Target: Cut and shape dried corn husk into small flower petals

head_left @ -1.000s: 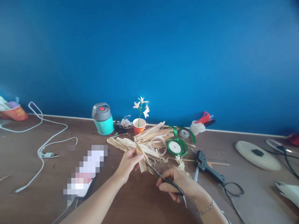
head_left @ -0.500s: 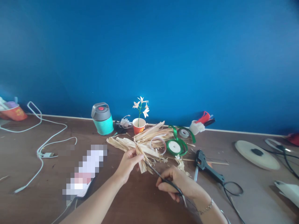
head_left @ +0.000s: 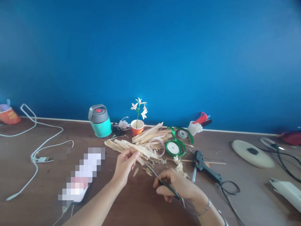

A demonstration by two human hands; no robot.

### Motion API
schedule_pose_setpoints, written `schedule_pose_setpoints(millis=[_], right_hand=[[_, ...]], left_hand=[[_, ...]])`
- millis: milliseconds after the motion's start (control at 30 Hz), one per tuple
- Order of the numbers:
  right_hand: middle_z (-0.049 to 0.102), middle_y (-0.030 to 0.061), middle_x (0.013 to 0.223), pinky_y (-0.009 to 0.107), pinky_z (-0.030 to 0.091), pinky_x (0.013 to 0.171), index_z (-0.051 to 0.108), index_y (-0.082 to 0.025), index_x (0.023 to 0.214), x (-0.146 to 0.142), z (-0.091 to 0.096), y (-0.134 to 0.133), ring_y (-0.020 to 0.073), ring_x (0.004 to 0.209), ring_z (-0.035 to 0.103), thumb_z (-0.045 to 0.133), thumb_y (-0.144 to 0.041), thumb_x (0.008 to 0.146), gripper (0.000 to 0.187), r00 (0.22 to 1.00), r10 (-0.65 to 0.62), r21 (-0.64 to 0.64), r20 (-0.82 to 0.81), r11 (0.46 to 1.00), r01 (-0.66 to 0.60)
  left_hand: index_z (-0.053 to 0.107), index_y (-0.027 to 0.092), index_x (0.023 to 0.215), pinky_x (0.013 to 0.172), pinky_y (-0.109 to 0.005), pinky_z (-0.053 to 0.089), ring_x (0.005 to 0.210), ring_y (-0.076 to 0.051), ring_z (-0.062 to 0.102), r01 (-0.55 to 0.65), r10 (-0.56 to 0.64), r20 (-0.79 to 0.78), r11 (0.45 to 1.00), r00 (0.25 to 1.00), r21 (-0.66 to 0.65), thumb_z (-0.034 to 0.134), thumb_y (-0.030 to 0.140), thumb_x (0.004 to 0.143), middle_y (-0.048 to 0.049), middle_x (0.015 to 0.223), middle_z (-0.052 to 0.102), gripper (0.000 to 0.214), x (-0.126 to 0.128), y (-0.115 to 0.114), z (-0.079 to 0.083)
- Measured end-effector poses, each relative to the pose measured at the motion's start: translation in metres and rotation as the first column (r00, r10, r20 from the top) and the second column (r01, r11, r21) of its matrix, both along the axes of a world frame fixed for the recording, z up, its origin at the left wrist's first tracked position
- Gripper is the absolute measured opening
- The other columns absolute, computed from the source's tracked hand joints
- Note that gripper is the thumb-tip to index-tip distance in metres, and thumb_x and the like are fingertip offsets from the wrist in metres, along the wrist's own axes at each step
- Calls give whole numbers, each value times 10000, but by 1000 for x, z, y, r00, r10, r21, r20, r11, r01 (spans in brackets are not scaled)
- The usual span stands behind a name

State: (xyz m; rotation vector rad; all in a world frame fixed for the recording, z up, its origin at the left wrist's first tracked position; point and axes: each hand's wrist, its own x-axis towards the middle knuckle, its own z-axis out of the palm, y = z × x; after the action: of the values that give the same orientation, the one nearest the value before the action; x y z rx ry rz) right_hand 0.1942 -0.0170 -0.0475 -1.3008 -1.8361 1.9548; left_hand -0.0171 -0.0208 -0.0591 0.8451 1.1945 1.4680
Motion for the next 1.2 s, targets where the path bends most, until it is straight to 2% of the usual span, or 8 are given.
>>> schedule_pose_setpoints(millis=[133, 300, 500, 700, 867, 1200], right_hand=[[613, -19, 573, 185, 456, 478, 631, -139, 834, -6, 4, -2, 98, 499, 584, 708, -344, 702, 256, 996, -19, 23, -87, 1000, 21], [597, -24, 570, 190, 461, 481, 602, -143, 808, -10, 2, -3, 98, 499, 575, 700, -331, 713, 233, 997, -42, 43, -64, 998, 44], [598, -21, 547, 181, 457, 443, 618, -132, 827, -12, -9, -5, 89, 457, 553, 669, -329, 744, 220, 997, -10, 19, -76, 1000, 11], [577, -32, 491, 176, 435, 416, 606, -131, 804, -23, -3, -9, 87, 420, 524, 679, -404, 724, 294, 994, -77, 15, -74, 997, 78], [560, -39, 461, 177, 415, 401, 610, -134, 784, -25, -1, -9, 82, 391, 498, 703, -456, 681, 351, 989, -125, -6, -78, 992, 125], [576, -34, 481, 185, 420, 421, 627, -136, 805, -24, 1, -10, 88, 413, 518, 727, -472, 646, 385, 984, -148, -56, -98, 988, 143]], left_hand=[[592, 149, 651, 392, -163, 282, 415, -46, 369, -102, 102, 40, 994, 994, 22, 727, 410, 709, 60, 478, 483, 299, 2, -1, -2], [579, 155, 642, 422, -179, 316, 437, -63, 412, -210, 207, 62, 977, 976, 42, 731, 396, 714, 49, 487, 506, 294, 2, -1, 1], [572, 156, 628, 425, -169, 305, 430, -53, 397, -171, 169, 61, 984, 984, 37, 716, 396, 729, 58, 468, 489, 298, 4, -3, 2], [596, 147, 656, 407, -165, 300, 420, -50, 407, -115, 116, 47, 993, 992, -40, 727, 411, 697, 60, 484, 493, 297, 9, -6, 3], [603, 142, 645, 421, -176, 337, 440, -69, 453, -70, 70, 15, 996, 997, -54, 720, 416, 691, 39, 495, 528, 301, 9, -6, 2], [619, 147, 646, 419, -189, 337, 431, -72, 451, -102, 103, 25, 994, 994, -22, 716, 420, 693, 37, 501, 539, 294, 9, -5, -1]])
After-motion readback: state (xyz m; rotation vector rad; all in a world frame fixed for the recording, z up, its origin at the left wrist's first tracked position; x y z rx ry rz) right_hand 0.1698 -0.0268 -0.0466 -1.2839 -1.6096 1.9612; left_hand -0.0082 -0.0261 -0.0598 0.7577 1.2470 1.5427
